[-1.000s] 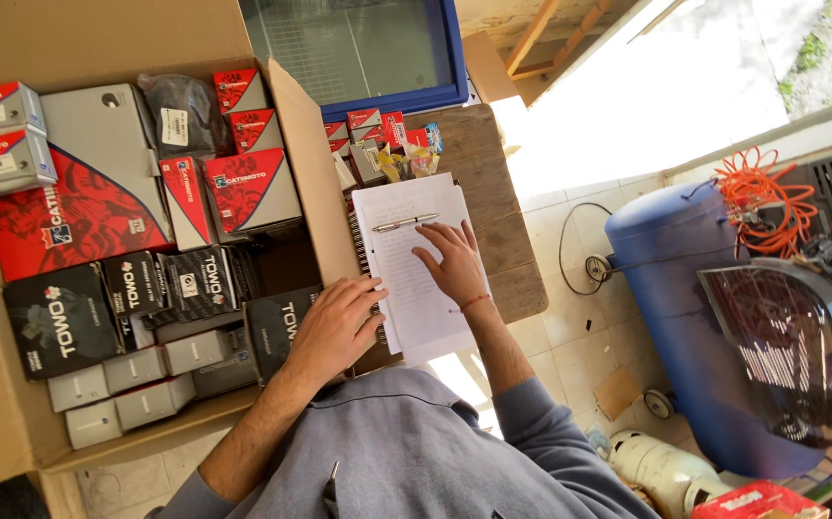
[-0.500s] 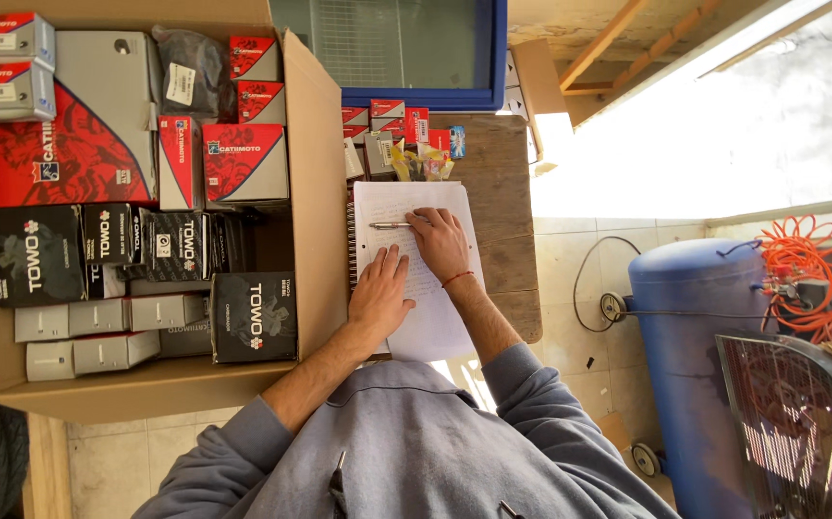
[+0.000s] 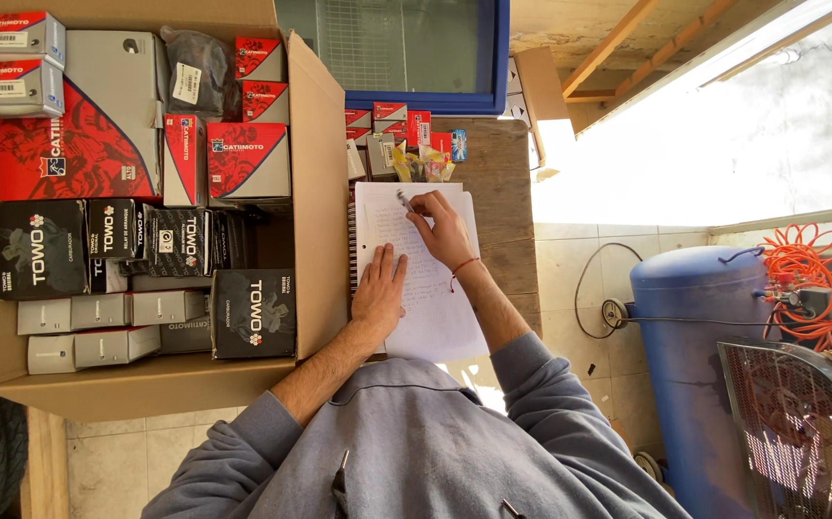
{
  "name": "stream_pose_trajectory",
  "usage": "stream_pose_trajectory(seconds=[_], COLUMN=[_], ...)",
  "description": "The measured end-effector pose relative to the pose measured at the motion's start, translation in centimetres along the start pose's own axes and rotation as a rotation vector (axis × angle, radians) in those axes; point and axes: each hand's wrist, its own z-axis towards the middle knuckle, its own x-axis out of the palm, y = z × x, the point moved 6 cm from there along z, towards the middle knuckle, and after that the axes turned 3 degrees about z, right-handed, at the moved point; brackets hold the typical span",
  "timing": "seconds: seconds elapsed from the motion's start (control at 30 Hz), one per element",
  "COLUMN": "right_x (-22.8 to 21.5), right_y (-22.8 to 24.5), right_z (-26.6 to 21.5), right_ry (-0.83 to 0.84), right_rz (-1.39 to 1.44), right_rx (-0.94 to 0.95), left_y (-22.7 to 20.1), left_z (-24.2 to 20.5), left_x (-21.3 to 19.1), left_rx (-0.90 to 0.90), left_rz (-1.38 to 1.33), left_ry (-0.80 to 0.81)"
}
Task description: The person repeatedly picks up small red and black boxes from a large cardboard box, places them on a wooden shelf, and returns them to the box. The person also writes on a notepad with a pen.
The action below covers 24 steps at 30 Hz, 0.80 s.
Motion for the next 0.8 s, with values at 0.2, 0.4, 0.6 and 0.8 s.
stream_pose_trajectory(seconds=[0.2, 0.4, 0.6, 0.8], right_x=[2.3, 3.8, 4.5, 4.3], right_y=[-0.9, 0.3, -0.6, 0.1], right_z=[1.3, 2.3, 2.4, 2.5], right_ry=[0.036, 0.135, 0.213, 0.236], right_rz=[0.25, 0.285, 0.316, 0.335], right_rx=[0.057, 0.108, 0.184, 0.146], left_y=[0.0, 0.2, 0.3, 0.6], left_z=[-0.5, -0.7, -0.9, -1.1], left_x=[-0.3, -0.6, -1.7, -2.2], left_rx=[0.02, 0.042, 0.018, -0.007], left_rz=[-0.008, -0.002, 0.006, -0.054], left_ry=[0.02, 0.003, -0.018, -0.032])
